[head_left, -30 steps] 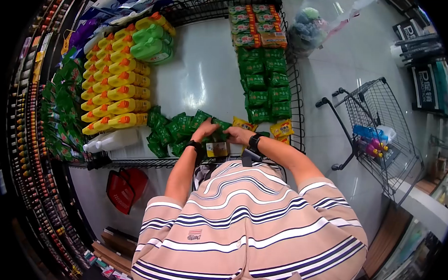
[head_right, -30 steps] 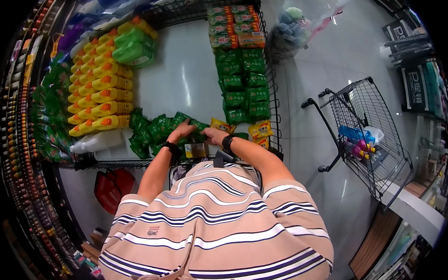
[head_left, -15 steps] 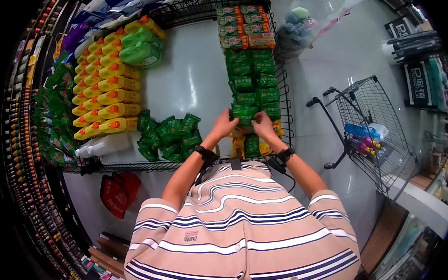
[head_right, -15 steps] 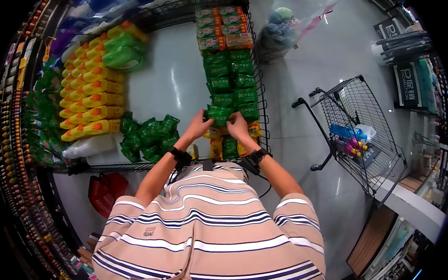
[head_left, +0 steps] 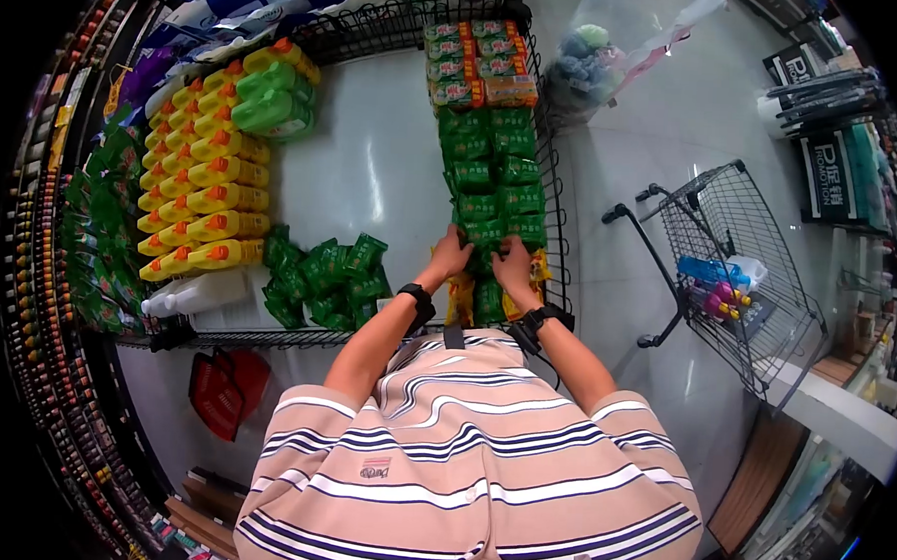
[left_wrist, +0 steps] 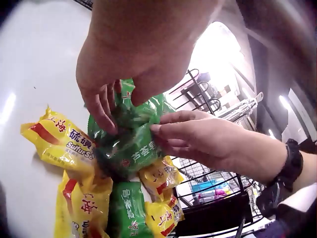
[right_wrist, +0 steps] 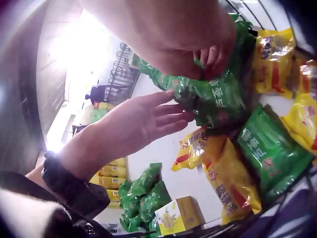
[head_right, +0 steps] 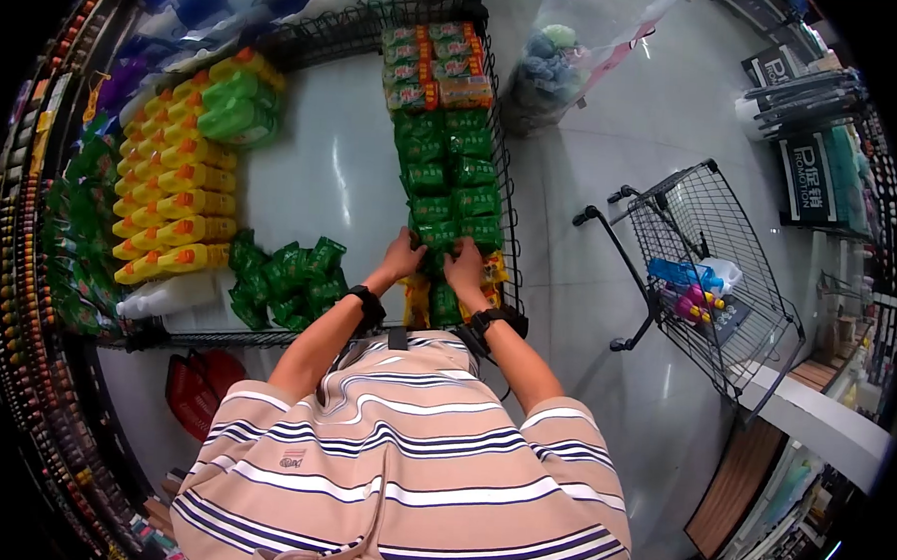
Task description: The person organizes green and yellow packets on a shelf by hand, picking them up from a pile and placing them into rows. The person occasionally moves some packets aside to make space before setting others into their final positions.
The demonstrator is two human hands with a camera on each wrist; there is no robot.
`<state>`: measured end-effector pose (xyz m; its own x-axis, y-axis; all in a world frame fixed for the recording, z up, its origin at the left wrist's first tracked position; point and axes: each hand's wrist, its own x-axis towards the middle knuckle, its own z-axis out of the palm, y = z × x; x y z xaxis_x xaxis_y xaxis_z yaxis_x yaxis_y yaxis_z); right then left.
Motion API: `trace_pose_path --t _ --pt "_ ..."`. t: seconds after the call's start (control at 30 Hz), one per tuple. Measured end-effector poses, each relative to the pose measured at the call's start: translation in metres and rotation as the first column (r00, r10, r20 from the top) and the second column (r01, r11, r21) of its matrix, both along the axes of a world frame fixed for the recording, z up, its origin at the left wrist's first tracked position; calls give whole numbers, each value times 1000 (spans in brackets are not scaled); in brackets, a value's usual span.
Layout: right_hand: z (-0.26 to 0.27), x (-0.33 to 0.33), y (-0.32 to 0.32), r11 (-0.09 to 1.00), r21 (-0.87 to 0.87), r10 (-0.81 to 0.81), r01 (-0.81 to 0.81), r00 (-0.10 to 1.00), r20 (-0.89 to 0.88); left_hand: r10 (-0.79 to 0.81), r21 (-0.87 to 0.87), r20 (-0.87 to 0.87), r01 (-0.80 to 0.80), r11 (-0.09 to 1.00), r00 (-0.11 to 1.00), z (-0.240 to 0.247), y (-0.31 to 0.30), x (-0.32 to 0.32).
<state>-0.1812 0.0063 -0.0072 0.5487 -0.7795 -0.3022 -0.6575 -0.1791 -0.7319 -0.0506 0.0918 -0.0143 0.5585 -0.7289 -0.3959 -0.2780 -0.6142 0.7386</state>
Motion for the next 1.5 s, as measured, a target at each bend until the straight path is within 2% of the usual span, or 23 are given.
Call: trace_pose_path --t 0.07,0.3,0.37,0.43,0.47,0.53,0.6,0.63,0.7,0.73,0.8,0.93,0.97,1.0,1.03,1.07,1.1,1.17,1.23,1.33,1.4,1.43,1.5 --pt "7 -4 2 977 -200 75 -79 997 -28 33 17 -6 -33 999 999 -11 0 2" --pt "7 -11 -14 921 -232 266 -312 941 -209 108 53 -44 -106 993 993 -20 4 3" --pt "15 -13 -26 937 -15 348 -348 937 -20 140 63 -40 -137 989 989 -10 6 3" --pt "40 -9 -37 934 -27 358 -357 931 71 172 84 -41 -168 982 984 6 7 5" --pt "51 -8 -43 932 -35 362 -361 918 160 165 -3 -53 -165 986 985 10 7 5" --pt "60 1 -64 906 141 356 -400 898 259 161 -84 -69 -167 982 985 24 6 5" --pt "76 15 -79 944 104 266 -312 910 319 145 -238 -255 -207 949 956 43 -6 9" --pt "80 23 -86 943 105 268 -314 910 317 147 -238 -257 -210 948 955 56 -12 11" --pt "85 44 -104 950 286 43 -129 957 288 45 -313 -682 -348 884 730 77 -32 16" --pt "83 55 -113 951 279 49 -133 956 291 43 -320 -680 -350 880 732 77 -43 21" --pt "71 74 -127 996 90 -49 15 920 389 77 -345 -601 -346 873 795 76 -66 34" --pt "56 111 -160 996 4 -82 88 912 401 125 -313 -320 -230 922 939 69 -125 73" --pt "57 118 -163 997 -8 -72 82 912 403 133 -249 -200 -181 951 971 39 -144 87" --pt "59 124 -161 985 -158 -13 68 945 328 137 -259 -203 -188 947 970 39 -150 91" --pt "58 127 -159 952 -303 36 41 970 242 134 -284 115 -97 954 984 40 -153 92" --pt "52 128 -157 949 -313 45 33 969 241 127 -278 423 -5 961 897 40 -156 94" --pt "36 128 -156 948 -317 75 -23 985 156 138 -287 422 -13 958 896 34 -158 96" --pt "18 128 -155 945 -317 105 -78 992 68 -49 -174 322 110 978 946 13 -154 97" --pt "10 128 -150 976 -176 124 -130 991 -42 -66 -196 297 128 972 953 15 -149 96" --pt "6 128 -148 973 -196 111 -125 991 -78 -99 -152 217 133 979 971 25 -143 98" --pt "4 127 -146 946 -293 111 -135 989 -97 -101 -221 331 182 958 938 31 -137 100" --pt "5 129 -147 906 -396 119 -149 988 -99 -82 -224 320 159 962 944 35 -136 98" --pt "19 135 -144 829 -505 163 -239 968 -191 258 -256 621 -120 959 740 42 -129 97"
